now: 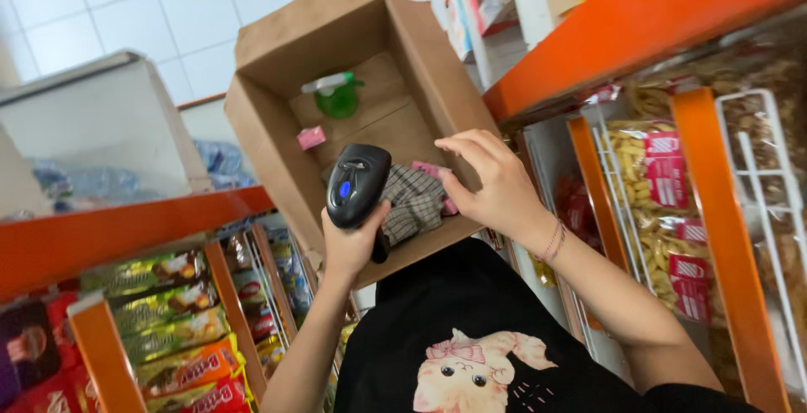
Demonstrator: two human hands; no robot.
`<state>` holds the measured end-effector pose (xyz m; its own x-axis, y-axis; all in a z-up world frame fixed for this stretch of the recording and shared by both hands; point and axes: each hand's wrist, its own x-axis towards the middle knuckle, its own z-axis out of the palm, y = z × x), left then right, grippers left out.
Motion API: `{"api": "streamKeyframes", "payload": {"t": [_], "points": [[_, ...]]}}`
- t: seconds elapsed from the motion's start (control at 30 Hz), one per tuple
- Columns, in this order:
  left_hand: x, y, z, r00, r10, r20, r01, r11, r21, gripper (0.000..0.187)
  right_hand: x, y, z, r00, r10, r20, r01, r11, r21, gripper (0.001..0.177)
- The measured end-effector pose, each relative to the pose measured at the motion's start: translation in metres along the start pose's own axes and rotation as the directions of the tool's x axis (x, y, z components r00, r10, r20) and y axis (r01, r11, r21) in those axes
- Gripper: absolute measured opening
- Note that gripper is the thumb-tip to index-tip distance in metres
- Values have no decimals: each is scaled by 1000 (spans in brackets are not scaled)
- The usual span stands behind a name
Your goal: The person repeatedly picks up pink milk cartons from a cardboard box, scans them with a handheld barcode scanner, and places them onto a refrigerated shelf. The person occasionally wipes the cartons with a cloth before scanning and arranging them in neat rows.
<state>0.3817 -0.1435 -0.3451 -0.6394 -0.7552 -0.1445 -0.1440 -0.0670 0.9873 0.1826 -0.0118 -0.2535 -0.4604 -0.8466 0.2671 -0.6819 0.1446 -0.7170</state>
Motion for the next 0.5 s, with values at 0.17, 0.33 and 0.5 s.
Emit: {"api": "streamKeyframes", "payload": {"t": [0.17,0.33,0.5], "points": [[-17,-39,-29,969,-137,-208,84,966,-243,17,33,29,96,983,-29,180,21,999,47,27],[-24,-49,-46,938,-168,-302,44,924,-380,23,54,66,207,943,-41,330,22,998,60,36],[-31,-57,-58,919,-178,-353,33,925,-379,30,81,107,311,916,-89,390,129,989,-77,60]]}}
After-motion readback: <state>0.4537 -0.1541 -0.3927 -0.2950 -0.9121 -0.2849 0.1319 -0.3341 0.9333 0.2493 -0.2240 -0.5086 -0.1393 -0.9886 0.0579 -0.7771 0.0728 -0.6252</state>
